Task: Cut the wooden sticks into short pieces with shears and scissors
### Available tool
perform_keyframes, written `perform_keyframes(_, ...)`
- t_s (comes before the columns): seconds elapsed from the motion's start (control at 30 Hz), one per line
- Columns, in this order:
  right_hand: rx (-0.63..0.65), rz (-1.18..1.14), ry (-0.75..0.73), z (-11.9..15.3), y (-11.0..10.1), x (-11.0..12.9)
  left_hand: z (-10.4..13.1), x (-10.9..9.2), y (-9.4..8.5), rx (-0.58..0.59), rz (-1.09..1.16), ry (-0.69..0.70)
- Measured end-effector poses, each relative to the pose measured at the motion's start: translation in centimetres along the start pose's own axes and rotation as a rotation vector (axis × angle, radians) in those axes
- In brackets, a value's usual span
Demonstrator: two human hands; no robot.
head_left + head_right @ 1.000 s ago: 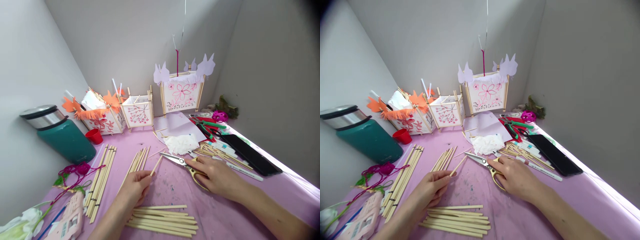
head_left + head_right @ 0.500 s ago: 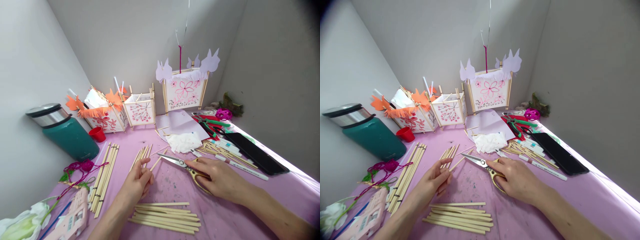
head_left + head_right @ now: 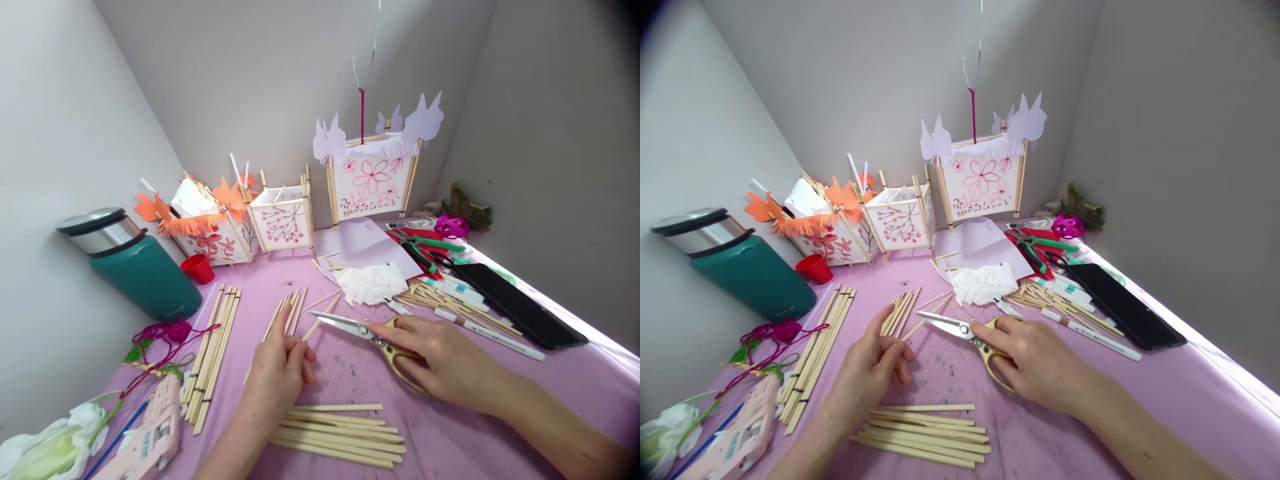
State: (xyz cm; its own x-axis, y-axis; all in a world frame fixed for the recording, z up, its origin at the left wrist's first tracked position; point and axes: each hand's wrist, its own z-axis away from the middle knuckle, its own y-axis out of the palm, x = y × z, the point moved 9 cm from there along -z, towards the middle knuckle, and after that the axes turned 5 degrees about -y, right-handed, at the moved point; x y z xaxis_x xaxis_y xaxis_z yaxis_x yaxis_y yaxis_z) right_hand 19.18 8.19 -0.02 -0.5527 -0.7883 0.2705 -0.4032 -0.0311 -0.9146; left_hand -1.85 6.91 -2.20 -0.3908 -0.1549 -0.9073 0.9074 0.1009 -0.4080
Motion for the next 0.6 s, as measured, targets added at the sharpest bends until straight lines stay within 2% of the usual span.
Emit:
perform_keyframes(0.07,-0.011,0.046,0.018,0.1,-0.1,-0.3,0.1,-0.3,-0.3,-0.03,-0.076,0.027)
perform_keyframes(0.23,0.092,-0.094,-0.094,-0.1,0.8,1.2,0.4,-0.7,-0.7,-0.083,-0.259,0.084)
perform_keyframes(0.3,0.08,-0.069,-0.026,-0.1,1.0,0.2,0.5,-0.8,-0.6,-0.085,-0.284,0.093)
perform_keyframes(0.4,0.038,0.058,0.176,0.3,0.8,-2.5,0.7,-1.1,-0.6,-0.089,-0.278,0.093)
perform_keyframes(0.47,0.03,0.082,0.217,0.4,0.5,-3.0,0.8,-1.1,-0.7,-0.095,-0.262,0.076)
perform_keyframes(0.6,0.124,-0.178,-0.004,-0.1,1.0,0.2,0.7,-0.5,-0.7,-0.074,-0.173,-0.027)
